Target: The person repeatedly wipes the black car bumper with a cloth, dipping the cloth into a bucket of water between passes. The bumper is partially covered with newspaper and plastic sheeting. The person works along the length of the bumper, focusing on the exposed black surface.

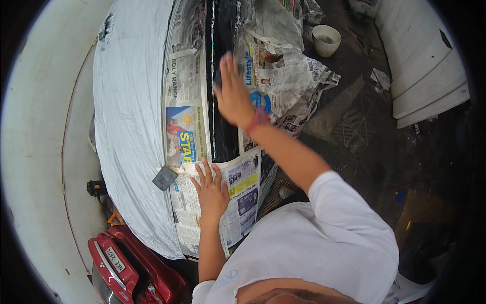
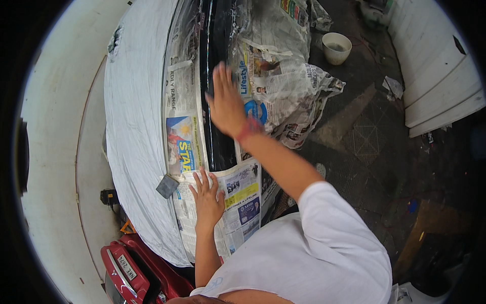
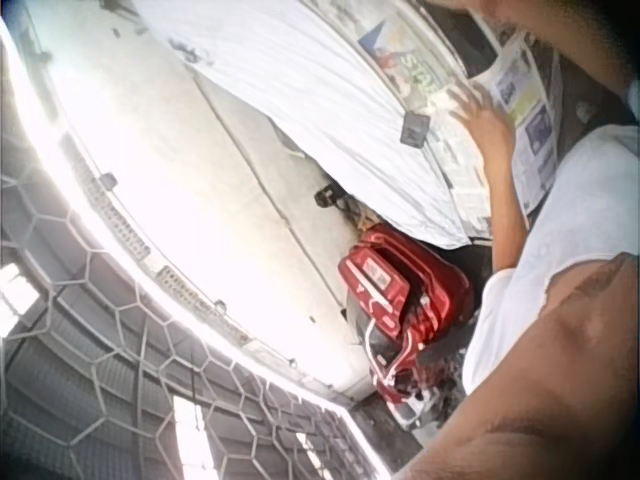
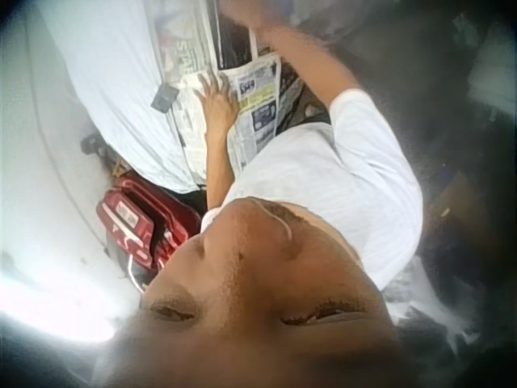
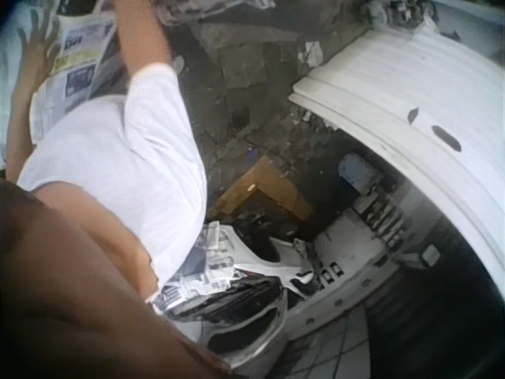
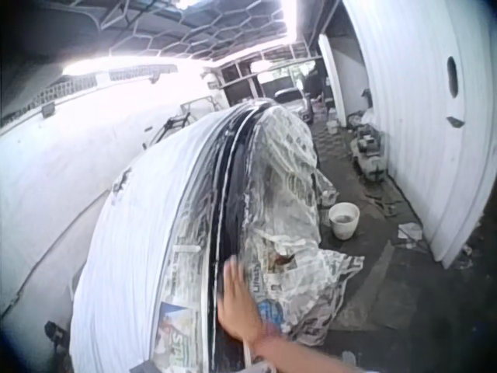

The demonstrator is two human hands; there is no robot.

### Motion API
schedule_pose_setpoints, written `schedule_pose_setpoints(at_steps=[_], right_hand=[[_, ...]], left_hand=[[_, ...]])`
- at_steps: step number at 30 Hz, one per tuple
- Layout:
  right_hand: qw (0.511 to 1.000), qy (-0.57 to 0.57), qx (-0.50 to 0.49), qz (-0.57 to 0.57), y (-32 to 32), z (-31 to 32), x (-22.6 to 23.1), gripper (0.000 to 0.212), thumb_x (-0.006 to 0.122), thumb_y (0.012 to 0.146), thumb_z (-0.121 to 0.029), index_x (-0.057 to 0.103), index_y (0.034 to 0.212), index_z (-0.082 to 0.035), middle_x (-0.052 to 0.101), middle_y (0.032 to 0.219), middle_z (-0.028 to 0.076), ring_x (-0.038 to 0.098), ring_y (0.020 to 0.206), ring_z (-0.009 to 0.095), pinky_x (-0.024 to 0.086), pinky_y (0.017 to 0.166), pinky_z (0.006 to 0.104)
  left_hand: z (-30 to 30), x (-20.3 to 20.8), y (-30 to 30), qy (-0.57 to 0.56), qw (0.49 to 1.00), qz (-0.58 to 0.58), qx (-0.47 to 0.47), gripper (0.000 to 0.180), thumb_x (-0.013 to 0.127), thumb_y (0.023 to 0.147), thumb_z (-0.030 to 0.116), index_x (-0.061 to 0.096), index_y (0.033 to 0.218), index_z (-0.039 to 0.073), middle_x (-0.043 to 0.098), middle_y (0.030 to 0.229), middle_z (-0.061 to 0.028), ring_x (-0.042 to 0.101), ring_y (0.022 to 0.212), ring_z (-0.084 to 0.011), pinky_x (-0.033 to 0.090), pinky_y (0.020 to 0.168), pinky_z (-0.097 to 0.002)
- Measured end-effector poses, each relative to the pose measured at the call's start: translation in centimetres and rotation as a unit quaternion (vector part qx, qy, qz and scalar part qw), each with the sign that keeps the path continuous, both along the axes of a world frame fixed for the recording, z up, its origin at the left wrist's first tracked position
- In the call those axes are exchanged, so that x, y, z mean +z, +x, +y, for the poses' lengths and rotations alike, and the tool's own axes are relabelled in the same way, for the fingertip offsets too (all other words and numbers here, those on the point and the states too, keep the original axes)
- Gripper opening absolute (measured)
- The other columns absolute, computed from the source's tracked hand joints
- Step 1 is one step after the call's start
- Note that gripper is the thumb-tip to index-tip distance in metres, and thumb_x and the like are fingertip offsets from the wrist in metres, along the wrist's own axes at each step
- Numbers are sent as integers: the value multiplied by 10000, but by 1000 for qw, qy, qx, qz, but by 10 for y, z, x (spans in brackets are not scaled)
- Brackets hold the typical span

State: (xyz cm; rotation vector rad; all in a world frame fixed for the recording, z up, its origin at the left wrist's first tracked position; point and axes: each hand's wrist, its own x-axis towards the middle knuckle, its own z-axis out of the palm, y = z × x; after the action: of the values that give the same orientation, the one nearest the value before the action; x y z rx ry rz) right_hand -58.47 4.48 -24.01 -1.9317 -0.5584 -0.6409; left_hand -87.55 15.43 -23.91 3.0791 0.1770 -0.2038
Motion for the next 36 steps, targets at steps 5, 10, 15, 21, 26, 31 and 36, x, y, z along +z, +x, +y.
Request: schedule_pose_setpoints(at_steps=[5,10,15,21,26,31,36], right_hand=[[1000,-8,-22,8,18,6,6,823,650,1077,-242,235,1691,116,220,1772,367,219,1653,534,222,1362,566],[993,-28,100,49,-128,-13,-80,935,706,1036,-217,157,1733,78,103,1821,325,138,1676,540,187,1351,628],[998,-56,-2,-36,23,-1,11,863,668,1066,-306,237,1712,69,219,1798,306,222,1652,533,237,1340,613],[981,-179,53,-46,-32,0,-5,849,689,1024,-306,312,1701,40,291,1786,257,245,1660,486,268,1329,624],[937,-239,242,-77,-111,-26,-74,847,668,1031,-348,316,1715,6,291,1796,239,234,1667,486,238,1333,656],[985,-110,15,-129,74,-31,28,713,648,1065,-302,398,1666,-12,386,1745,250,335,1622,481,345,1275,632],[974,-204,32,-97,1,-8,-2,750,627,1061,-316,379,1650,76,341,1759,279,304,1651,436,306,1298,638]], left_hand=[[-4,1,1,0,1000,-7,9,702,665,1015,164,424,1649,-16,157,1827,-296,92,1679,-561,142,1285,-778],[-7,2,4,1,1000,-8,6,680,678,1006,166,455,1611,-52,174,1823,-294,101,1684,-544,145,1293,-768],[-7,1,7,7,1000,-25,-1,612,685,990,156,537,1525,-103,186,1822,-290,117,1687,-530,153,1294,-764],[-9,-1,6,17,999,-40,10,616,702,979,157,559,1515,-110,196,1822,-283,136,1687,-519,162,1302,-747],[-10,-1,6,2,999,-36,15,673,702,983,150,485,1579,-77,173,1821,-300,138,1680,-542,190,1287,-763],[-13,-6,-1,2,999,-51,20,710,708,985,165,467,1604,-84,193,1824,-280,147,1691,-501,170,1307,-731],[-15,-11,2,-13,998,-48,40,725,702,983,169,462,1614,-95,186,1828,-276,144,1695,-492,162,1314,-720]])
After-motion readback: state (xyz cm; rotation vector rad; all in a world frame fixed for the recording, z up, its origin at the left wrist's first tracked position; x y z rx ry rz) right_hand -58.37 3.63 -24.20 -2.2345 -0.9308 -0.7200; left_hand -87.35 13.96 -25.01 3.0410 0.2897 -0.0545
